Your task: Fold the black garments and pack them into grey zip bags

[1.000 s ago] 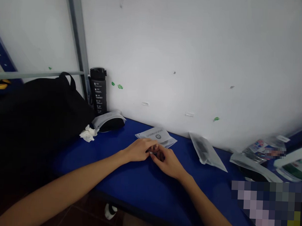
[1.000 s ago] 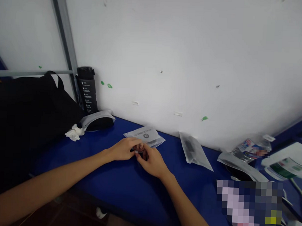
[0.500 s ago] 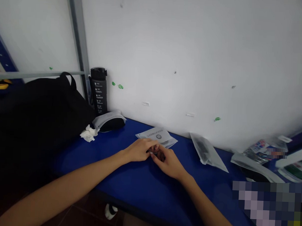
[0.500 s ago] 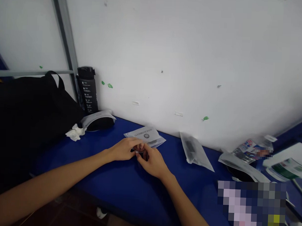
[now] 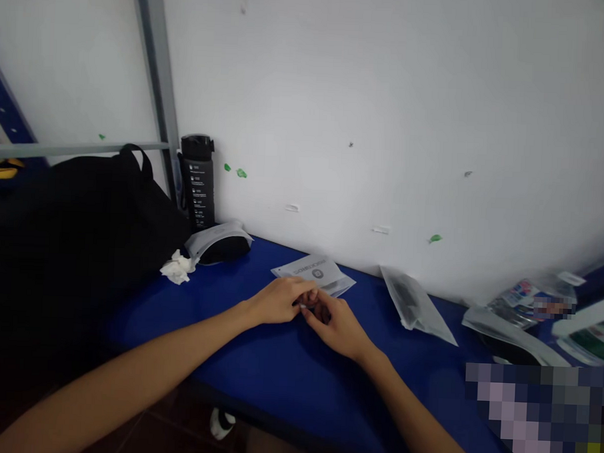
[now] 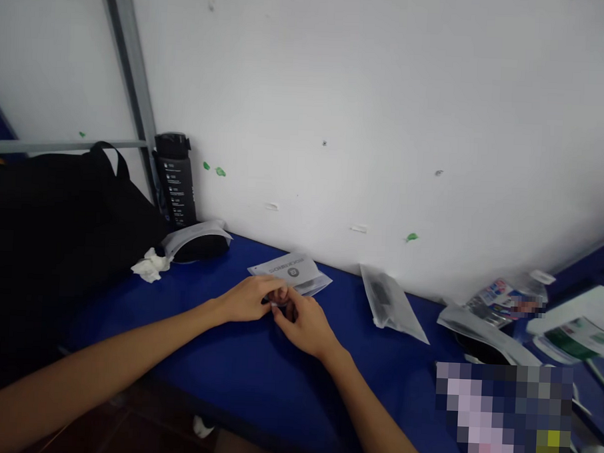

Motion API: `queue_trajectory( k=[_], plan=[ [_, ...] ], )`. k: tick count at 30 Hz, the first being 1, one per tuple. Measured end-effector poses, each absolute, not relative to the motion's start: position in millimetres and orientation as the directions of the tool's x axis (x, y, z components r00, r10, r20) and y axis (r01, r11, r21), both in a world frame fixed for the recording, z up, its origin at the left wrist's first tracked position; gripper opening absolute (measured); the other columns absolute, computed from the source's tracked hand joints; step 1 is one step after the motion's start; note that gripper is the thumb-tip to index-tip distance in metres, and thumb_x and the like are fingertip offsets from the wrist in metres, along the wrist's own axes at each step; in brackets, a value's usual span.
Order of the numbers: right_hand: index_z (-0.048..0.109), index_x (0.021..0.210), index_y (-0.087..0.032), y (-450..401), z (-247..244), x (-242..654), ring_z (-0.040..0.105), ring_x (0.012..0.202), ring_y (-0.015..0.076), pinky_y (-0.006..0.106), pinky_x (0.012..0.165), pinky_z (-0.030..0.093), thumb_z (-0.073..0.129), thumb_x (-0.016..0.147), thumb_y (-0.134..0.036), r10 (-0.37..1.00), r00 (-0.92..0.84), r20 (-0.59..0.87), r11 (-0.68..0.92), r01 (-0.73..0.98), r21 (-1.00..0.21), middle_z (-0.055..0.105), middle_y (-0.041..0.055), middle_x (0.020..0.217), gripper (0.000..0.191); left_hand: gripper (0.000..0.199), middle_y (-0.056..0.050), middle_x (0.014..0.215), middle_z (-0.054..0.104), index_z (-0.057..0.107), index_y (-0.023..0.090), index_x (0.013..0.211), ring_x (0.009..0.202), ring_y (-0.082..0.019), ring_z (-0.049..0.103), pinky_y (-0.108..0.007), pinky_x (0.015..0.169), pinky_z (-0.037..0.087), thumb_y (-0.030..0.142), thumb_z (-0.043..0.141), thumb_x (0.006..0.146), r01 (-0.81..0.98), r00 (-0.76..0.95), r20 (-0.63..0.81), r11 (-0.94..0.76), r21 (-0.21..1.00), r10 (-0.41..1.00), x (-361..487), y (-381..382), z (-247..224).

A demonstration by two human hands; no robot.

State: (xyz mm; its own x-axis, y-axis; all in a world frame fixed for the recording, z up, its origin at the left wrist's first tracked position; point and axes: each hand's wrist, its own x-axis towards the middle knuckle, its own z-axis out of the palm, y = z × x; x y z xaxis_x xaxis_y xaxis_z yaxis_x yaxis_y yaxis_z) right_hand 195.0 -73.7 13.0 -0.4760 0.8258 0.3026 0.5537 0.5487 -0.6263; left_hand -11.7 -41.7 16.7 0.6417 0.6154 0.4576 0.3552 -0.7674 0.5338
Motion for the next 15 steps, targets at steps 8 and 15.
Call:
queue_trajectory(
  k=[8, 15],
  plan=[
    [0.06, 0.103, -0.023, -73.8, 13.7, 194.9, 0.057, 0.058, 0.0153, 0.028, 0.057, 0.039, 0.061, 0.098, -0.035, 0.822, -0.481, 0.305, 0.556, 0.56, -0.614, 0.062, -0.0038, 0.066, 0.012, 0.033, -0.002, 0.092, 0.067, 0.06, 0.021, 0.096, 0.086, -0.019, 0.064, -0.028, 0.08, 0.049, -0.003, 0.058, 0.074, 0.352, 0.641, 0.457, -0.765, 0.539, 0.617, -11.4, -41.5, 17.3],
    [0.06, 0.102, -0.023, -74.3, 14.4, 194.9, 0.056, 0.056, 0.0148, 0.028, 0.057, 0.039, 0.062, 0.097, -0.034, 0.831, -0.475, 0.289, 0.54, 0.565, -0.624, 0.061, -0.0047, 0.065, 0.012, 0.033, -0.001, 0.091, 0.067, 0.06, 0.021, 0.096, 0.085, -0.018, 0.063, -0.027, 0.077, 0.048, -0.004, 0.057, 0.075, 0.351, 0.641, 0.45, -0.759, 0.549, 0.622, -11.8, -41.7, 18.4]
  ],
)
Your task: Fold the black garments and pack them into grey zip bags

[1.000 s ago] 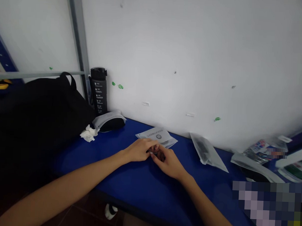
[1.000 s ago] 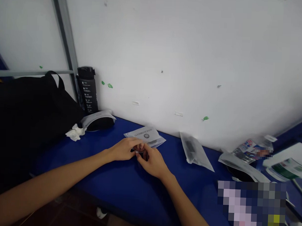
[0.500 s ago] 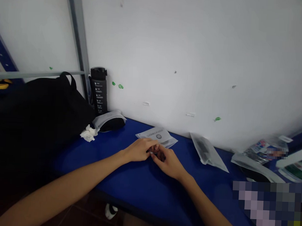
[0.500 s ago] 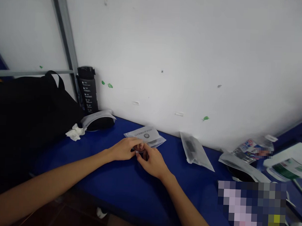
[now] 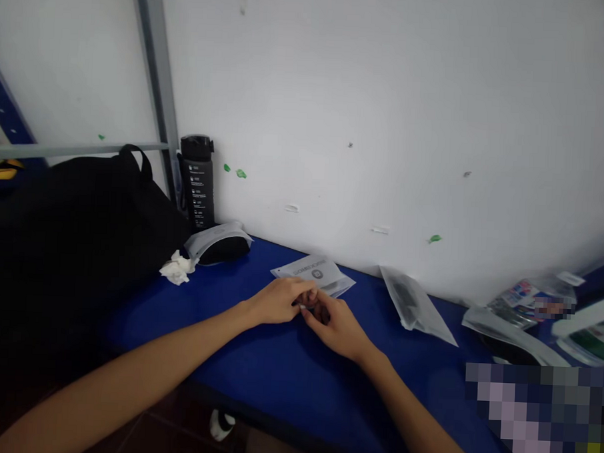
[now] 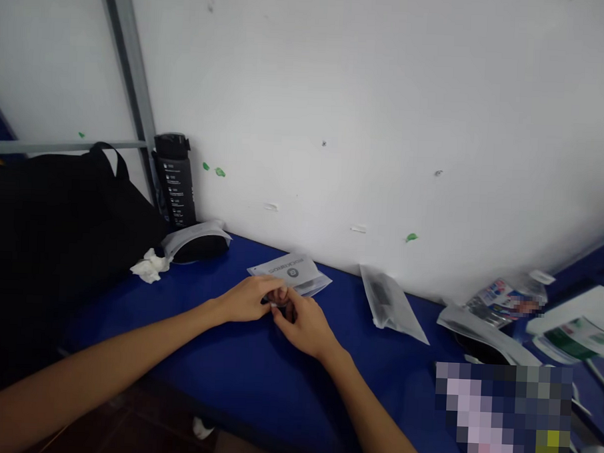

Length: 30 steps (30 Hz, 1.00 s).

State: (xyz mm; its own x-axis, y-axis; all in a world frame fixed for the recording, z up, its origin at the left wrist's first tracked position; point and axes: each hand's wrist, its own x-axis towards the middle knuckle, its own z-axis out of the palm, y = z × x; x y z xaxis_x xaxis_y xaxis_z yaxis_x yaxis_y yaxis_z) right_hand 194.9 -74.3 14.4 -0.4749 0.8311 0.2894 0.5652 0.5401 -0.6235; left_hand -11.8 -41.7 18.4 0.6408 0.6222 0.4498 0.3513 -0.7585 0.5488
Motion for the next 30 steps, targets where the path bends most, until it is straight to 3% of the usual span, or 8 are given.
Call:
queue_trajectory(
  k=[30],
  plan=[
    [0.059, 0.106, -0.023, -74.3, 14.7, 196.4, 0.056, 0.061, 0.0157, 0.028, 0.058, 0.038, 0.06, 0.099, -0.036, 0.827, -0.495, 0.268, 0.542, 0.571, -0.617, 0.059, -0.0045, 0.068, 0.015, 0.033, -0.001, 0.092, 0.068, 0.06, 0.021, 0.094, 0.085, -0.018, 0.064, -0.027, 0.078, 0.048, -0.005, 0.057, 0.073, 0.354, 0.636, 0.424, -0.732, 0.582, 0.645, -12.0, -41.4, 20.2]
  ],
)
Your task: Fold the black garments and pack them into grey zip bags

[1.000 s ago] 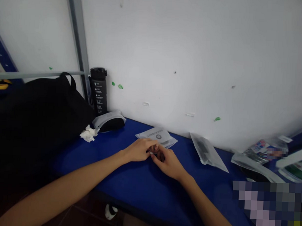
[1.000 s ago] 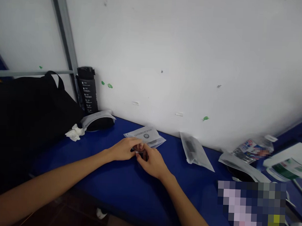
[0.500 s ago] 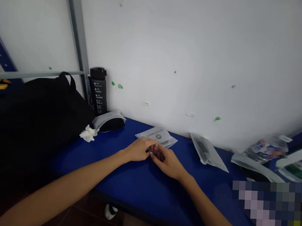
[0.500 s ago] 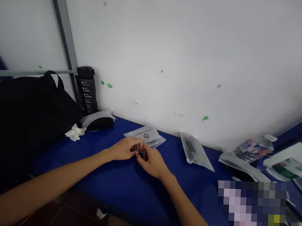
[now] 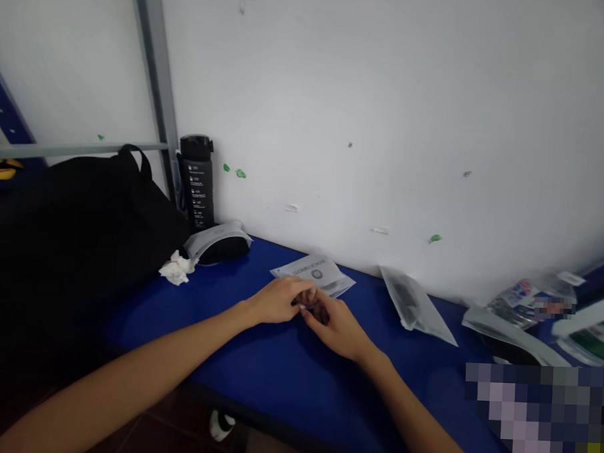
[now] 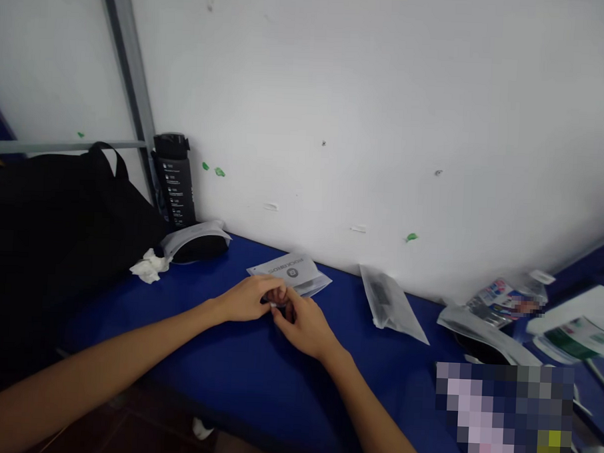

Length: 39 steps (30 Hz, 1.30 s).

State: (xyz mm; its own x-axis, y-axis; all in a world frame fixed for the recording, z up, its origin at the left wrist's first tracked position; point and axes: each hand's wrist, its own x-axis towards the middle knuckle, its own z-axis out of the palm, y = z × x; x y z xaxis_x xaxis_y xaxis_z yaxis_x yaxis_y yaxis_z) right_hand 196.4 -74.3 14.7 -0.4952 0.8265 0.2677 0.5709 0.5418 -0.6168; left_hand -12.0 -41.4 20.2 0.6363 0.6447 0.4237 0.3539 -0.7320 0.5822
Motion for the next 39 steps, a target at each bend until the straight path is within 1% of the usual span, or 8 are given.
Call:
queue_trajectory(
  k=[9, 15, 24, 29, 34, 39],
  plan=[
    [0.058, 0.108, -0.023, -74.7, 16.8, 196.0, 0.056, 0.061, 0.0162, 0.028, 0.058, 0.039, 0.059, 0.1, -0.037, 0.827, -0.503, 0.252, 0.537, 0.571, -0.621, 0.06, -0.0035, 0.068, 0.016, 0.033, -0.001, 0.091, 0.068, 0.06, 0.021, 0.093, 0.085, -0.018, 0.064, -0.028, 0.078, 0.048, -0.005, 0.057, 0.073, 0.341, 0.637, 0.423, -0.728, 0.595, 0.644, -12.1, -41.7, 21.1],
    [0.059, 0.109, -0.023, -73.7, 14.2, 197.0, 0.055, 0.06, 0.0154, 0.028, 0.059, 0.038, 0.06, 0.1, -0.036, 0.825, -0.502, 0.261, 0.541, 0.565, -0.623, 0.059, -0.0047, 0.068, 0.016, 0.033, -0.001, 0.091, 0.068, 0.06, 0.021, 0.093, 0.085, -0.017, 0.063, -0.027, 0.077, 0.047, -0.004, 0.057, 0.073, 0.346, 0.639, 0.422, -0.73, 0.589, 0.644, -11.7, -40.6, 20.2],
    [0.058, 0.108, -0.023, -74.3, 15.2, 196.3, 0.056, 0.061, 0.016, 0.028, 0.059, 0.039, 0.059, 0.1, -0.038, 0.828, -0.498, 0.257, 0.535, 0.569, -0.624, 0.06, -0.0042, 0.068, 0.016, 0.033, -0.001, 0.091, 0.068, 0.06, 0.021, 0.093, 0.085, -0.017, 0.063, -0.027, 0.077, 0.048, -0.005, 0.057, 0.072, 0.342, 0.634, 0.426, -0.728, 0.594, 0.645, -12.3, -41.2, 20.0],
    [0.059, 0.108, -0.023, -74.7, 15.8, 196.4, 0.056, 0.061, 0.0158, 0.028, 0.06, 0.039, 0.058, 0.101, -0.037, 0.825, -0.502, 0.259, 0.539, 0.561, -0.628, 0.06, -0.0044, 0.069, 0.016, 0.031, -0.001, 0.09, 0.068, 0.06, 0.021, 0.092, 0.083, -0.017, 0.063, -0.027, 0.076, 0.048, -0.003, 0.058, 0.074, 0.341, 0.631, 0.43, -0.728, 0.594, 0.646, -12.1, -41.5, 19.8],
    [0.061, 0.107, -0.023, -74.5, 16.9, 196.4, 0.055, 0.062, 0.0158, 0.028, 0.06, 0.038, 0.052, 0.105, -0.04, 0.829, -0.499, 0.251, 0.522, 0.532, -0.666, 0.061, -0.0032, 0.072, 0.019, 0.03, -0.001, 0.091, 0.069, 0.061, 0.021, 0.093, 0.082, -0.017, 0.063, -0.027, 0.077, 0.048, -0.003, 0.058, 0.075, 0.348, 0.629, 0.426, -0.726, 0.594, 0.65, -12.5, -40.6, 18.1],
    [0.063, 0.101, -0.023, -72.8, 14.8, 195.8, 0.053, 0.062, 0.0147, 0.028, 0.059, 0.038, 0.058, 0.101, -0.039, 0.847, -0.471, 0.247, 0.49, 0.51, -0.707, 0.059, -0.0042, 0.07, 0.017, 0.03, 0.0, 0.092, 0.068, 0.061, 0.021, 0.093, 0.083, -0.016, 0.064, -0.026, 0.076, 0.048, -0.003, 0.059, 0.075, 0.351, 0.629, 0.436, -0.735, 0.58, 0.644, -12.2, -40.3, 17.1]
  ],
)
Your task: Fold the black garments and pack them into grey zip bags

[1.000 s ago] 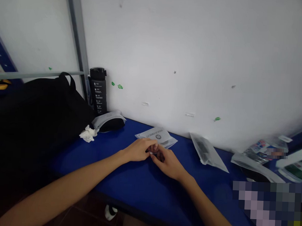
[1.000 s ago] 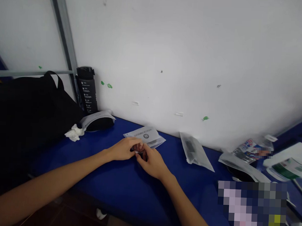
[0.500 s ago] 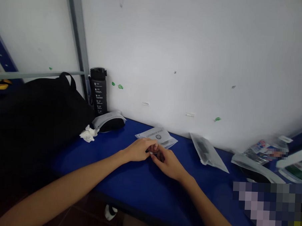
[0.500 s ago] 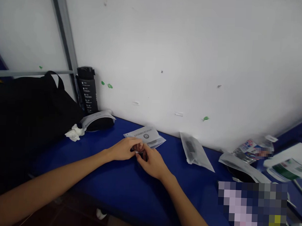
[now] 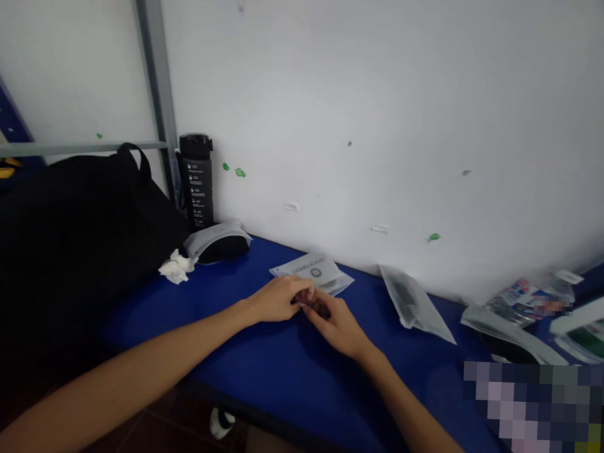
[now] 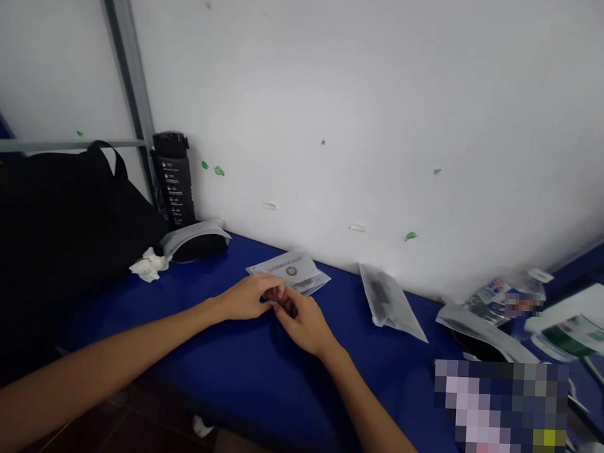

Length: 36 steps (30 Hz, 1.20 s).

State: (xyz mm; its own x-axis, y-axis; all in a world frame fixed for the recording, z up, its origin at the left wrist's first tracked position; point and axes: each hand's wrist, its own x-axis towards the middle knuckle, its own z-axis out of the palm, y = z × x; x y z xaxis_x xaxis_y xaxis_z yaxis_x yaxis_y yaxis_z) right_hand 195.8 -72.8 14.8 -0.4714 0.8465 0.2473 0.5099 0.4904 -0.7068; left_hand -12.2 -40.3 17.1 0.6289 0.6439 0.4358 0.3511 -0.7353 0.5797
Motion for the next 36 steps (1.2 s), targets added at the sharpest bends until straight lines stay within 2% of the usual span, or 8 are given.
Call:
queue_trajectory(
  k=[13, 21, 24, 29, 36],
  plan=[
    [0.062, 0.093, -0.023, -71.8, 13.0, 194.9, 0.052, 0.059, 0.0142, 0.027, 0.058, 0.038, 0.058, 0.095, -0.029, 0.853, -0.454, 0.258, 0.482, 0.495, -0.723, 0.058, -0.0042, 0.068, 0.008, 0.03, 0.0, 0.09, 0.068, 0.061, 0.02, 0.089, 0.083, -0.015, 0.063, -0.026, 0.078, 0.048, -0.006, 0.059, 0.075, 0.326, 0.637, 0.446, -0.744, 0.583, 0.629, -10.8, -41.5, 21.0],
    [0.064, 0.086, -0.023, -70.5, 10.2, 192.7, 0.055, 0.057, 0.0143, 0.027, 0.059, 0.04, 0.062, 0.086, -0.022, 0.868, -0.395, 0.302, 0.49, 0.573, -0.657, 0.06, -0.0041, 0.064, 0.002, 0.025, 0.001, 0.084, 0.068, 0.063, 0.019, 0.083, 0.079, -0.015, 0.062, -0.025, 0.074, 0.045, -0.005, 0.059, 0.076, 0.326, 0.644, 0.458, -0.762, 0.56, 0.612, -11.5, -37.1, 17.1],
    [0.065, 0.081, -0.024, -69.9, 9.7, 192.2, 0.056, 0.056, 0.0146, 0.027, 0.058, 0.039, 0.066, 0.082, -0.024, 0.886, -0.339, 0.318, 0.464, 0.623, -0.63, 0.061, -0.0039, 0.061, 0.001, 0.025, 0.0, 0.081, 0.068, 0.063, 0.018, 0.077, 0.079, -0.015, 0.063, -0.025, 0.075, 0.045, -0.006, 0.057, 0.076, 0.319, 0.665, 0.478, -0.797, 0.513, 0.574, -12.1, -34.7, 14.4],
    [0.071, 0.077, -0.023, -67.3, 9.7, 195.8, 0.058, 0.055, 0.0157, 0.027, 0.058, 0.04, 0.068, 0.081, -0.029, 0.897, -0.294, 0.329, 0.44, 0.665, -0.603, 0.063, -0.0024, 0.06, 0.008, 0.027, -0.001, 0.084, 0.071, 0.067, 0.019, 0.082, 0.081, -0.016, 0.065, -0.025, 0.074, 0.045, -0.006, 0.058, 0.075, 0.33, 0.666, 0.475, -0.798, 0.504, 0.575, -11.7, -34.6, 13.5],
    [0.078, 0.073, -0.023, -67.4, 15.0, 198.8, 0.061, 0.055, 0.0165, 0.028, 0.06, 0.041, 0.071, 0.079, -0.033, 0.895, -0.239, 0.376, 0.422, 0.728, -0.54, 0.068, -0.0009, 0.06, 0.013, 0.027, 0.0, 0.083, 0.071, 0.065, 0.019, 0.078, 0.081, -0.016, 0.066, -0.025, 0.076, 0.046, -0.006, 0.058, 0.075, 0.342, 0.688, 0.477, -0.824, 0.452, 0.547, -12.0, -34.0, 13.9]
  ],
)
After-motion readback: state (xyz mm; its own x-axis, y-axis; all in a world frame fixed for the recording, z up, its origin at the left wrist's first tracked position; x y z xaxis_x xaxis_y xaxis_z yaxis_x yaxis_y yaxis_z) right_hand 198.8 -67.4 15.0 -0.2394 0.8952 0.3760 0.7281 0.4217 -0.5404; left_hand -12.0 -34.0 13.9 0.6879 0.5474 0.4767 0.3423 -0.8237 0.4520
